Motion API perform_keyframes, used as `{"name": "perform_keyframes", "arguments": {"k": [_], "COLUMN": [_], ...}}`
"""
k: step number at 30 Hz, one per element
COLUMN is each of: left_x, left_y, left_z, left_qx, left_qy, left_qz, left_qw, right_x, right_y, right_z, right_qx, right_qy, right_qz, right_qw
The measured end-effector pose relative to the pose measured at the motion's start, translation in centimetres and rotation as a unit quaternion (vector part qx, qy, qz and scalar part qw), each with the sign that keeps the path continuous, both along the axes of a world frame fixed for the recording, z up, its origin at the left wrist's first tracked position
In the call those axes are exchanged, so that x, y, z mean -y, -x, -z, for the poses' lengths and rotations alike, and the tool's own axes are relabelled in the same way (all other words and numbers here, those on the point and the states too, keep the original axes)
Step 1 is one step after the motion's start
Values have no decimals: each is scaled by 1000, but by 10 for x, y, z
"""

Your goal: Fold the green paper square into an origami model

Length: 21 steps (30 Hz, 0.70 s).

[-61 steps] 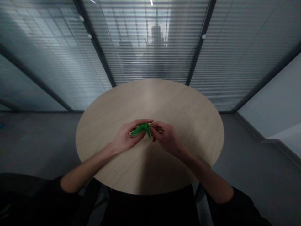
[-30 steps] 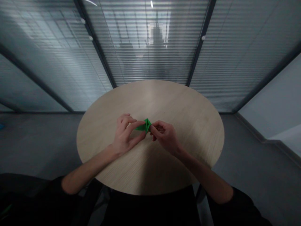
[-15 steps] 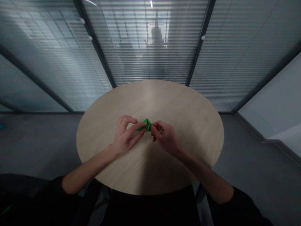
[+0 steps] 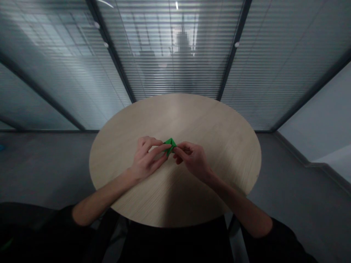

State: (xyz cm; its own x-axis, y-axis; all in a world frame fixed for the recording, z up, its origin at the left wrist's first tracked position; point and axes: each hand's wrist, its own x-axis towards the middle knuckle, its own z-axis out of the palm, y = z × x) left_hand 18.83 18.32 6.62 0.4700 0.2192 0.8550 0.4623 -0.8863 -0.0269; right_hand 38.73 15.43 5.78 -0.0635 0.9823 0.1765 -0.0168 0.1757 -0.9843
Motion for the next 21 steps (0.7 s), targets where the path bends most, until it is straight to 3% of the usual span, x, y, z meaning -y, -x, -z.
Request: {"name": "perform_keyframes", "arguments": {"k": [8, 14, 17, 21], "left_x": [-1, -3, -4, -4], "left_y": [-2, -4, -5, -7], "left_z": [-4, -8, -4, 2], "left_qx": [75, 107, 124, 189], "left_qy": [86, 176, 250, 302], "left_qz": [19, 68, 100, 130], "left_qw": [993, 976, 955, 925], "right_x": [-1, -3, -3, -1], "right_y": [-1, -6, -9, -8], "right_z": [-2, 3, 4, 2], "right_qx": [-22, 61, 106, 95], "right_qy": [-1, -140, -210, -220], "right_qz": [-51, 47, 13, -23], "right_qw": [998, 987, 972, 971]}}
